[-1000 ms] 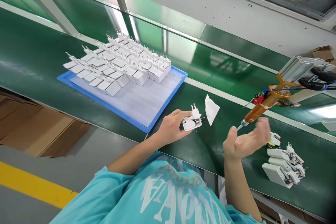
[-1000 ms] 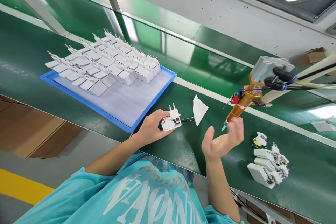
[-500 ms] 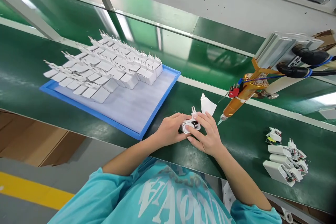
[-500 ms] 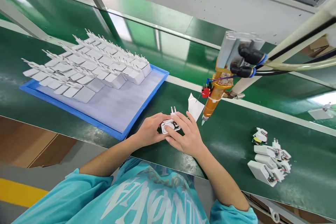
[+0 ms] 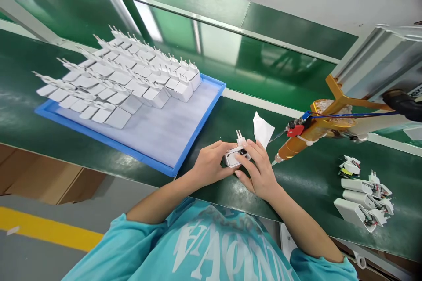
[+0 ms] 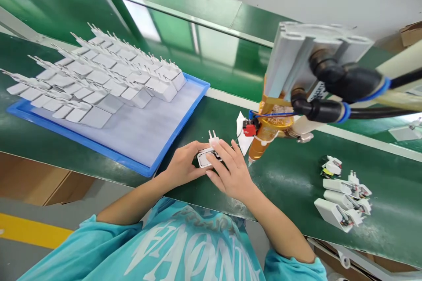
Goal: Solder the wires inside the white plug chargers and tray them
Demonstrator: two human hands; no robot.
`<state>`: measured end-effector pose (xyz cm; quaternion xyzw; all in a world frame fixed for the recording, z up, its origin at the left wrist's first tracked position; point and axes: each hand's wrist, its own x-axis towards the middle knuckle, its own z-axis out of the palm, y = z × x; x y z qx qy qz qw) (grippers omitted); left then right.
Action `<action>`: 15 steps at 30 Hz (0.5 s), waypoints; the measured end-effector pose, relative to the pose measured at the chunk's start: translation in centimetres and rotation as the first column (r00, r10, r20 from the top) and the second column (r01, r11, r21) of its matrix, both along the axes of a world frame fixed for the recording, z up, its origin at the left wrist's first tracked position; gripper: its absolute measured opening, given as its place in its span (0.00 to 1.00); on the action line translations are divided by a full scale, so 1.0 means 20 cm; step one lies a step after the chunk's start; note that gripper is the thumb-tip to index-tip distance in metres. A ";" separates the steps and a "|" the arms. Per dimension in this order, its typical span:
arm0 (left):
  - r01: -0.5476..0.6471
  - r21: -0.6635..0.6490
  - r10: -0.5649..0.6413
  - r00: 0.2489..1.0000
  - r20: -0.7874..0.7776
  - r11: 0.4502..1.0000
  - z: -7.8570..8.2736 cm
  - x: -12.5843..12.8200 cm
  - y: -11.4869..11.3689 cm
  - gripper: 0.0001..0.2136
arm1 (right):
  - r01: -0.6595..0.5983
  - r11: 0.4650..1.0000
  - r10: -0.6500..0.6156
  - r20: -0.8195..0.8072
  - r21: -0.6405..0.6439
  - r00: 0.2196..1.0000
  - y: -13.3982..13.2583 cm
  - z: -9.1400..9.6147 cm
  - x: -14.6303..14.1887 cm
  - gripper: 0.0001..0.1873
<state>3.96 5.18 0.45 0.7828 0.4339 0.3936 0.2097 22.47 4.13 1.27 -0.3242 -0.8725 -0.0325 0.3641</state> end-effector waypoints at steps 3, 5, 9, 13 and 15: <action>-0.075 -0.089 0.079 0.996 0.045 0.993 0.02 0.00 0.00 0.11 | 0.046 0.995 -0.061 -0.176 -0.089 0.983 -0.01 -0.01 0.00 0.32; -0.116 -0.123 0.126 0.989 0.078 0.986 0.03 -0.01 0.00 0.12 | 0.134 0.963 -0.187 -0.227 -0.232 0.956 0.00 -0.04 0.00 0.36; -0.131 -0.236 0.173 0.971 0.167 0.963 0.04 -0.03 0.01 0.14 | 0.267 0.894 -0.274 0.033 -0.358 0.961 0.06 -0.16 0.01 0.33; -0.067 -0.379 0.172 0.952 0.252 0.923 0.05 -0.05 0.01 0.15 | 0.321 0.920 -0.235 0.340 -0.223 0.911 0.09 -0.24 0.03 0.23; -0.035 -0.416 0.174 0.938 0.301 0.909 0.05 -0.05 0.01 0.15 | 0.328 0.928 -0.236 0.404 -0.177 0.884 0.10 -0.24 0.03 0.17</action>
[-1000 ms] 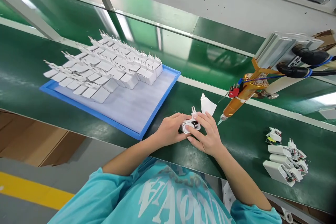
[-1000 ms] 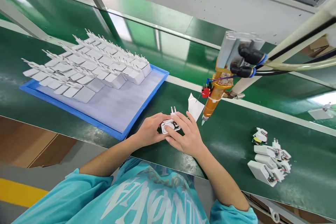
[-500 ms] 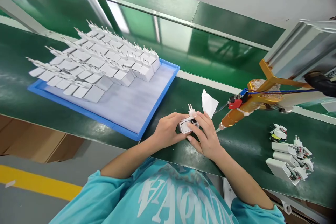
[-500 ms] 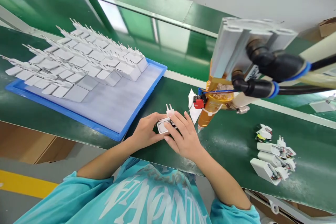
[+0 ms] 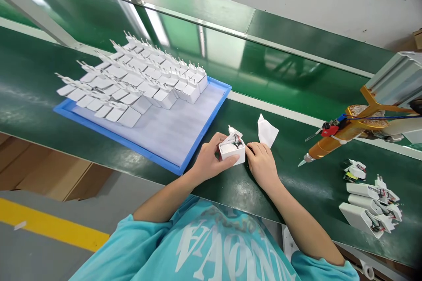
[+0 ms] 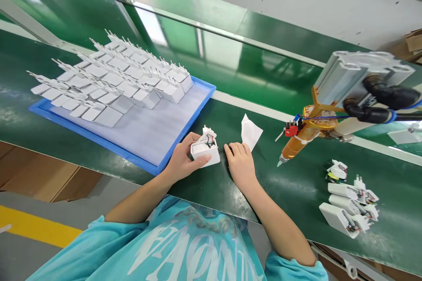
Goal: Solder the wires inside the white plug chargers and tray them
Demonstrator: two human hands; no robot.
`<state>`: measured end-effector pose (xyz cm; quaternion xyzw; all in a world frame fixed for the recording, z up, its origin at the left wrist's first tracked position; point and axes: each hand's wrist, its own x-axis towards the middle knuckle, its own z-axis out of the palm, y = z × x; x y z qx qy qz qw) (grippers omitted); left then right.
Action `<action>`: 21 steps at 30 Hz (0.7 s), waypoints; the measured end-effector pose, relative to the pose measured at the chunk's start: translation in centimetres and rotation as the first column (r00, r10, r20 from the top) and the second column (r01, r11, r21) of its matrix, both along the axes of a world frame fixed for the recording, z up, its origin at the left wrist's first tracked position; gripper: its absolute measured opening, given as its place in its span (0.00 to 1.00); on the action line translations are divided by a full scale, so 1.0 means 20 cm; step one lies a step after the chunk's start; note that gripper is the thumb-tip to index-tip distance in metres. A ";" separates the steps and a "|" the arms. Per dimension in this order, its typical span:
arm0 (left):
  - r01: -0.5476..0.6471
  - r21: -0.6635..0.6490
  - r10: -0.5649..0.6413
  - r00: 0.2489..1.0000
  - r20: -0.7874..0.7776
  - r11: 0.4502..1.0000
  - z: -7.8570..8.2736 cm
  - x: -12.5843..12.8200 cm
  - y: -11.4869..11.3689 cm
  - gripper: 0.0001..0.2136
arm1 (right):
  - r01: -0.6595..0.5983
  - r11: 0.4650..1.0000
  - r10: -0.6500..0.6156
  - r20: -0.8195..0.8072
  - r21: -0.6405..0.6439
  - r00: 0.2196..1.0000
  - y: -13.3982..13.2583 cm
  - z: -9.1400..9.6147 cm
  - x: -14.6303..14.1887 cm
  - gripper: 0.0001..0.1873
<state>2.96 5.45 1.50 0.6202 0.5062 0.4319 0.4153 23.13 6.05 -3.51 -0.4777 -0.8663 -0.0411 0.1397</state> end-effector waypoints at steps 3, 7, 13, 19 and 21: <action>0.000 -0.020 0.001 0.999 0.046 1.000 0.01 0.00 0.00 0.14 | 0.013 0.999 -0.014 0.008 0.037 1.000 0.01 0.04 0.01 0.13; -0.009 -0.021 0.009 0.999 0.036 1.000 0.02 0.00 0.01 0.14 | 0.051 0.995 -0.028 -0.267 0.082 0.963 0.00 0.10 0.00 0.13; 0.003 -0.004 -0.004 0.999 -0.035 1.000 0.01 0.00 0.01 0.14 | -0.051 0.932 0.290 -0.655 0.358 0.697 -0.07 0.23 -0.01 0.17; 0.072 0.123 -0.055 0.989 -0.139 0.990 -0.02 0.03 0.00 0.12 | -0.184 0.897 0.427 -0.680 0.402 0.596 -0.12 0.25 0.00 0.19; 0.093 0.191 -0.063 0.986 -0.156 0.977 -0.03 0.03 0.00 0.12 | -0.216 0.890 0.446 -0.666 0.402 0.597 -0.12 0.25 -0.01 0.20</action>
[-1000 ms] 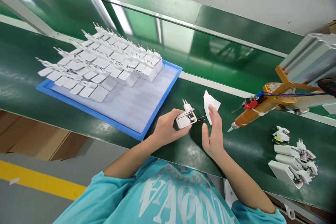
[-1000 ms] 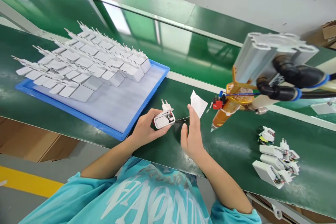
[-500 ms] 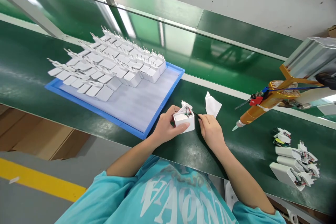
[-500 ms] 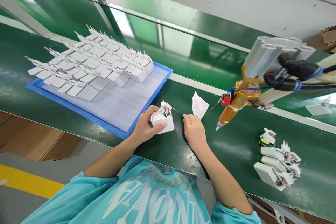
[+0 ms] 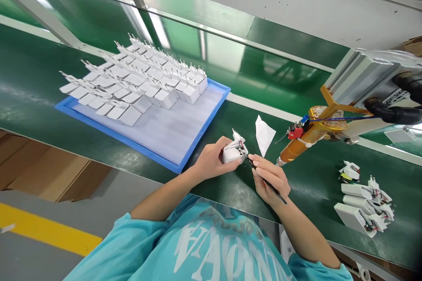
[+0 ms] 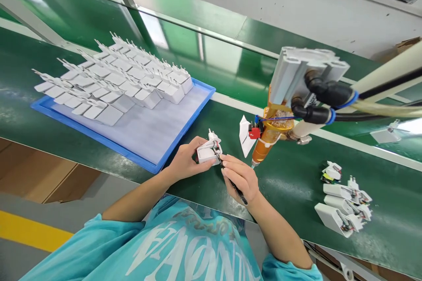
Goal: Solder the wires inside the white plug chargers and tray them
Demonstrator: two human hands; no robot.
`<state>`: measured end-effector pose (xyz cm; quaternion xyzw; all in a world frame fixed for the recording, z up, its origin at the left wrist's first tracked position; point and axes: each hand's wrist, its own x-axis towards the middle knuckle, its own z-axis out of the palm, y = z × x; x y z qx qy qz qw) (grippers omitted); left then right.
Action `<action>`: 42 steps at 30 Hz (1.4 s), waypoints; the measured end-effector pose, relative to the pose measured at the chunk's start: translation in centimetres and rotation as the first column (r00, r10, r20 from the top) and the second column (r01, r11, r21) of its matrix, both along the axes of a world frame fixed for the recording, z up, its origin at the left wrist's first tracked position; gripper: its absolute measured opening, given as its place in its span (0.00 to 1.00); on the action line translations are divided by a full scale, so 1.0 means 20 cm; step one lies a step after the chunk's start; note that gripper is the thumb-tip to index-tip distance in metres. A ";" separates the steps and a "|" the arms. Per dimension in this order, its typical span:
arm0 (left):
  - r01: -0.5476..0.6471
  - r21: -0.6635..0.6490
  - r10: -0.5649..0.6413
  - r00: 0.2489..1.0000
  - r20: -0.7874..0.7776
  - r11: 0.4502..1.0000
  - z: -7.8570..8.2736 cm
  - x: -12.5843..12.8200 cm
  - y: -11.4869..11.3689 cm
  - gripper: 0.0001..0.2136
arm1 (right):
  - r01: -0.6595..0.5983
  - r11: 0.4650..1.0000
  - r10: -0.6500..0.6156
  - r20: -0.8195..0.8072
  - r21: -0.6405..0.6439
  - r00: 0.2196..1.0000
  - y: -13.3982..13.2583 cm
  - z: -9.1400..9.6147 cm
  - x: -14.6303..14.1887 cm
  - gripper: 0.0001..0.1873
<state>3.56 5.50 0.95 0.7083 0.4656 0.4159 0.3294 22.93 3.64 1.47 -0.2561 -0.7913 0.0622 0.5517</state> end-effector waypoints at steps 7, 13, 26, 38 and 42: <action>0.014 0.152 -0.013 1.000 -0.005 0.988 -0.02 0.00 0.00 0.13 | -0.015 1.000 0.015 0.044 -0.002 0.999 0.00 0.01 -0.02 0.23; 0.023 0.207 -0.024 1.000 -0.001 0.978 -0.02 0.00 0.01 0.12 | -0.047 0.998 0.046 0.022 0.030 0.999 0.01 0.01 -0.03 0.26; 0.018 0.315 -0.001 0.999 -0.054 0.949 -0.05 -0.01 0.03 0.14 | -0.181 0.967 0.150 -0.173 -0.181 0.973 -0.02 0.02 -0.02 0.24; 0.187 -0.273 -0.033 0.874 0.485 0.944 -0.05 -0.04 0.02 0.17 | 0.231 0.960 -0.208 0.148 -0.160 0.967 0.04 -0.02 0.00 0.20; 0.296 -0.375 0.046 0.729 0.683 0.878 -0.06 -0.05 0.04 0.20 | 0.401 0.908 -0.232 0.650 -0.123 0.723 0.08 -0.10 -0.01 0.18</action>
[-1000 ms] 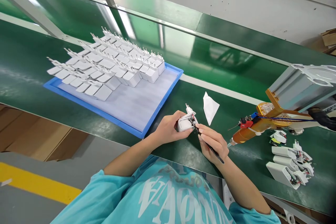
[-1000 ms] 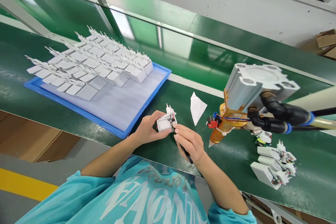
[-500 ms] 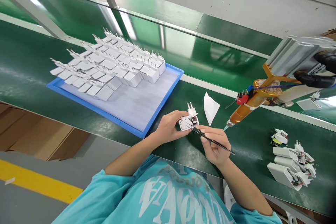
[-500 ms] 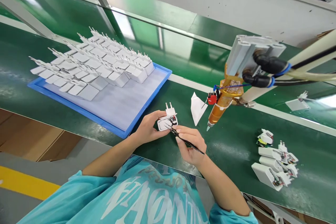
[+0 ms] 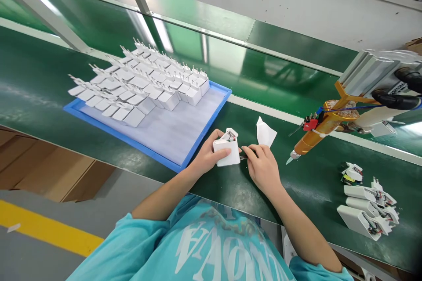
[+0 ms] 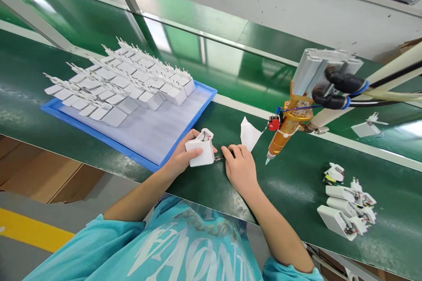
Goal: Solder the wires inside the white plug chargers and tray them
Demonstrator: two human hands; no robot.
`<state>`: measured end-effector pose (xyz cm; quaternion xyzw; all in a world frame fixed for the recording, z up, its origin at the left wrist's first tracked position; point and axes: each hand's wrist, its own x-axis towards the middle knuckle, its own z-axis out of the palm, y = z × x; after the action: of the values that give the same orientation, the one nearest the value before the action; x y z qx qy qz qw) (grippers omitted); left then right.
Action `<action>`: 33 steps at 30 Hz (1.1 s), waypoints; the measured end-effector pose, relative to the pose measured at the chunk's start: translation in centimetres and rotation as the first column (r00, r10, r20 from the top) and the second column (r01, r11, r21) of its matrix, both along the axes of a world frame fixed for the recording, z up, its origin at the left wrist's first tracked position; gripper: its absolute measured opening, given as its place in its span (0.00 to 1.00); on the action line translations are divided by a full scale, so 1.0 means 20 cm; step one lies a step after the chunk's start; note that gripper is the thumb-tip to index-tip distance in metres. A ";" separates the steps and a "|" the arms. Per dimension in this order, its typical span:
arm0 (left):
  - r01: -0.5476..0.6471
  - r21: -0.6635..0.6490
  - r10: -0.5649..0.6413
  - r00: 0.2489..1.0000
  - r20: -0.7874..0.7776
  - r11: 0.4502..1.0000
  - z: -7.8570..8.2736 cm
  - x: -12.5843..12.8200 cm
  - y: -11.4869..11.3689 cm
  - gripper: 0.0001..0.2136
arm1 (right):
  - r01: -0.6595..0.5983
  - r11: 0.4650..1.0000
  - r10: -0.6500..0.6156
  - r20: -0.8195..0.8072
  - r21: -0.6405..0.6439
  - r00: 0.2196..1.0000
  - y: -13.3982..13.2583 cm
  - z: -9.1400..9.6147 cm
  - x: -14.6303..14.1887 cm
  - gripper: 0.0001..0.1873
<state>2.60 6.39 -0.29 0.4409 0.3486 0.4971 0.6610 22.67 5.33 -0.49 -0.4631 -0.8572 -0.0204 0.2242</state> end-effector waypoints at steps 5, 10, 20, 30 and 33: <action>0.009 0.001 -0.008 0.998 -0.058 1.000 -0.01 -0.01 0.00 0.20 | 0.024 0.989 -0.010 0.101 -0.143 0.995 0.03 -0.09 -0.01 0.19; -0.021 0.514 0.375 0.709 -0.597 0.858 -0.02 0.02 -0.02 0.18 | -0.028 0.975 -0.061 -0.384 -0.223 0.921 0.01 0.00 -0.03 0.15; 0.305 0.842 0.769 0.351 -0.534 0.445 -0.02 0.07 -0.03 0.18 | -0.069 0.956 -0.158 -0.697 -0.285 0.699 -0.03 0.04 -0.06 0.07; 0.164 0.848 0.761 0.379 -0.526 0.504 -0.05 0.10 -0.05 0.13 | -0.063 0.994 -0.021 -0.728 -0.088 0.685 -0.08 0.02 -0.11 0.08; 0.170 0.861 0.771 0.389 -0.505 0.479 -0.05 0.11 -0.05 0.15 | -0.056 0.993 -0.042 -0.733 -0.108 0.679 -0.08 0.03 -0.12 0.07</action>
<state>4.83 5.35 -1.35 0.7886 0.4436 0.4247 -0.0306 20.24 3.65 0.03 -0.4419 -0.6968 0.2201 0.5204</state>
